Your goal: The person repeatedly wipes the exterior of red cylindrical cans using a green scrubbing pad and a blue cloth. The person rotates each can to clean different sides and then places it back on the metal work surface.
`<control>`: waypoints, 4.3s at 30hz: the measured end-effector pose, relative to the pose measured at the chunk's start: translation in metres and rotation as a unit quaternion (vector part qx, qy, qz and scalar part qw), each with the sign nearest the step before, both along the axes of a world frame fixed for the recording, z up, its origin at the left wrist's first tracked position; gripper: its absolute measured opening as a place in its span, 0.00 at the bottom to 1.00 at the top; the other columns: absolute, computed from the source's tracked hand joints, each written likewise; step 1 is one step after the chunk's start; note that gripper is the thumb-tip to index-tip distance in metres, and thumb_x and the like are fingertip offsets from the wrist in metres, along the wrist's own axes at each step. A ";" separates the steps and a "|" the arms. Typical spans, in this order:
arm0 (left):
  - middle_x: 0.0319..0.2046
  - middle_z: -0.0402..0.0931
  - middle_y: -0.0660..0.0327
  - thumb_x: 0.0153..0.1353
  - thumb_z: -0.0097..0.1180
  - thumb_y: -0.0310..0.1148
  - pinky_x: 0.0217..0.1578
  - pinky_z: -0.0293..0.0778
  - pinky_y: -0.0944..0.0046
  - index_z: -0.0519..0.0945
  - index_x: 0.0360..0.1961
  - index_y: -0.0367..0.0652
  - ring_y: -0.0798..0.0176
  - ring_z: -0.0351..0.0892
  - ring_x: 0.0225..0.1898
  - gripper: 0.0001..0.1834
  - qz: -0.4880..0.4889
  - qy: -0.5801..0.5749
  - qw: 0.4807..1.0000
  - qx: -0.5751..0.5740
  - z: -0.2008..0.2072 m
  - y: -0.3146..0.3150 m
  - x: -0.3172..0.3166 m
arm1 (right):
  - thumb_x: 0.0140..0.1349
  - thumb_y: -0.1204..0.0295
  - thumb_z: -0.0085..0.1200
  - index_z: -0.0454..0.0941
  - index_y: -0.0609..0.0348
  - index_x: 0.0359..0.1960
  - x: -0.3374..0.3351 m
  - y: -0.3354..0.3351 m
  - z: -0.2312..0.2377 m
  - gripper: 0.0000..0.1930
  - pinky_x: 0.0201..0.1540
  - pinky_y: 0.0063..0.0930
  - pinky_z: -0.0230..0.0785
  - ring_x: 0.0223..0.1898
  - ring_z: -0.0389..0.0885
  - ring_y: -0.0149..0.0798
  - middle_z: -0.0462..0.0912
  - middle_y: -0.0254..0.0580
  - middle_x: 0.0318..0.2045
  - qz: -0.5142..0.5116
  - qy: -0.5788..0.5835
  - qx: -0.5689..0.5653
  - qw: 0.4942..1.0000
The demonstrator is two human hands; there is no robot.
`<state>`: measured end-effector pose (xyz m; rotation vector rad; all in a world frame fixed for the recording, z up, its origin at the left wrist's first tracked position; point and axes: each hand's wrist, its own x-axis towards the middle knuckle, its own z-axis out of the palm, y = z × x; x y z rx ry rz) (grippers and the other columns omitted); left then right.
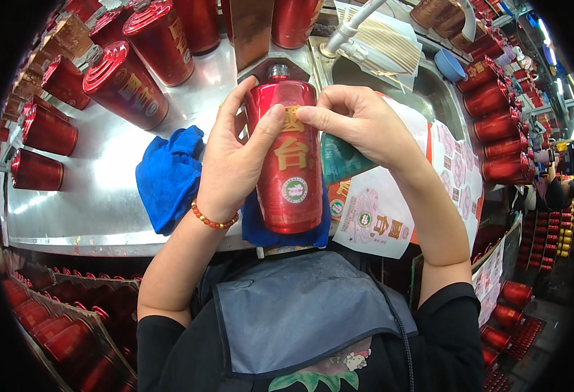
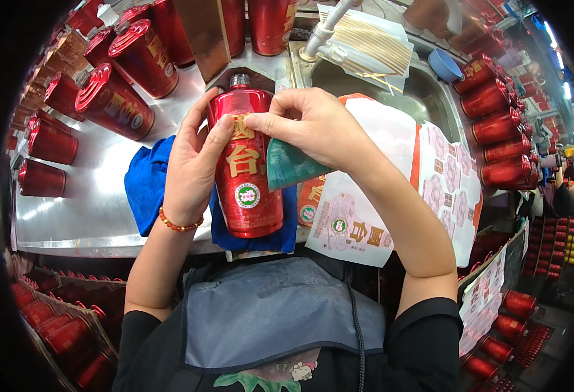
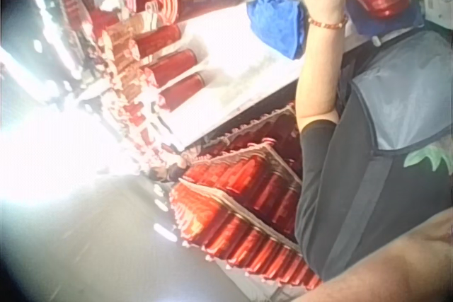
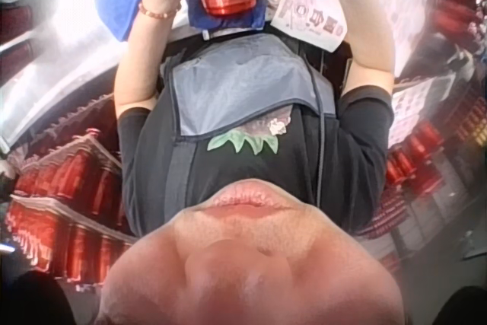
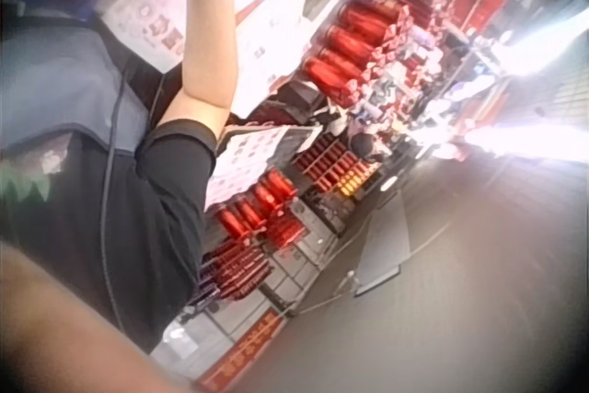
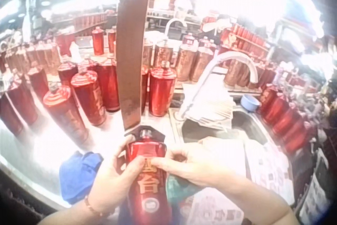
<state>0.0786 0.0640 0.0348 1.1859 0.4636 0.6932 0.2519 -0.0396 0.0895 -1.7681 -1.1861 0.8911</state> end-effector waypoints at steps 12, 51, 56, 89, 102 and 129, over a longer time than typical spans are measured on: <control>0.56 0.75 0.51 0.67 0.65 0.40 0.55 0.76 0.64 0.64 0.68 0.33 0.64 0.77 0.54 0.36 -0.015 0.025 0.998 -0.048 0.008 0.007 0.005 | 0.75 0.46 0.48 0.82 0.57 0.33 0.023 0.000 0.013 0.26 0.29 0.13 0.66 0.23 0.73 0.18 0.79 0.26 0.24 -0.049 0.105 -0.002 0.993; 0.56 0.74 0.50 0.60 0.72 0.39 0.57 0.77 0.59 0.54 0.70 0.32 0.60 0.78 0.56 0.47 -0.096 0.046 0.994 -0.024 0.014 0.011 0.004 | 0.60 0.71 0.68 0.85 0.62 0.46 0.021 0.027 0.042 0.14 0.46 0.22 0.76 0.38 0.84 0.25 0.87 0.35 0.36 0.029 -0.224 0.126 0.966; 0.56 0.74 0.49 0.60 0.71 0.38 0.57 0.77 0.59 0.54 0.69 0.32 0.61 0.78 0.55 0.47 -0.088 0.047 0.995 -0.010 0.009 0.013 0.004 | 0.60 0.72 0.68 0.85 0.63 0.46 0.015 0.026 0.046 0.14 0.45 0.22 0.76 0.39 0.84 0.25 0.87 0.35 0.36 0.050 -0.192 0.135 0.971; 0.56 0.74 0.51 0.61 0.70 0.39 0.57 0.75 0.61 0.56 0.69 0.34 0.62 0.77 0.56 0.44 -0.077 0.032 0.996 -0.006 0.006 0.010 0.006 | 0.61 0.71 0.68 0.86 0.60 0.45 0.026 0.024 0.037 0.11 0.41 0.21 0.74 0.35 0.81 0.25 0.86 0.33 0.35 0.036 -0.169 0.139 0.975; 0.58 0.72 0.53 0.63 0.69 0.35 0.58 0.74 0.61 0.55 0.70 0.36 0.62 0.76 0.57 0.42 -0.097 0.032 0.994 -0.041 0.011 0.010 0.005 | 0.62 0.69 0.66 0.86 0.63 0.44 0.019 0.030 0.032 0.12 0.43 0.26 0.76 0.36 0.85 0.34 0.87 0.41 0.35 0.049 -0.231 0.179 0.955; 0.58 0.74 0.56 0.78 0.46 0.42 0.59 0.74 0.64 0.62 0.68 0.39 0.66 0.76 0.57 0.25 -0.064 0.004 0.995 -0.080 -0.005 0.011 0.008 | 0.66 0.69 0.64 0.80 0.62 0.41 -0.010 -0.053 -0.041 0.10 0.38 0.19 0.76 0.34 0.83 0.23 0.85 0.35 0.32 -0.120 0.219 0.098 0.963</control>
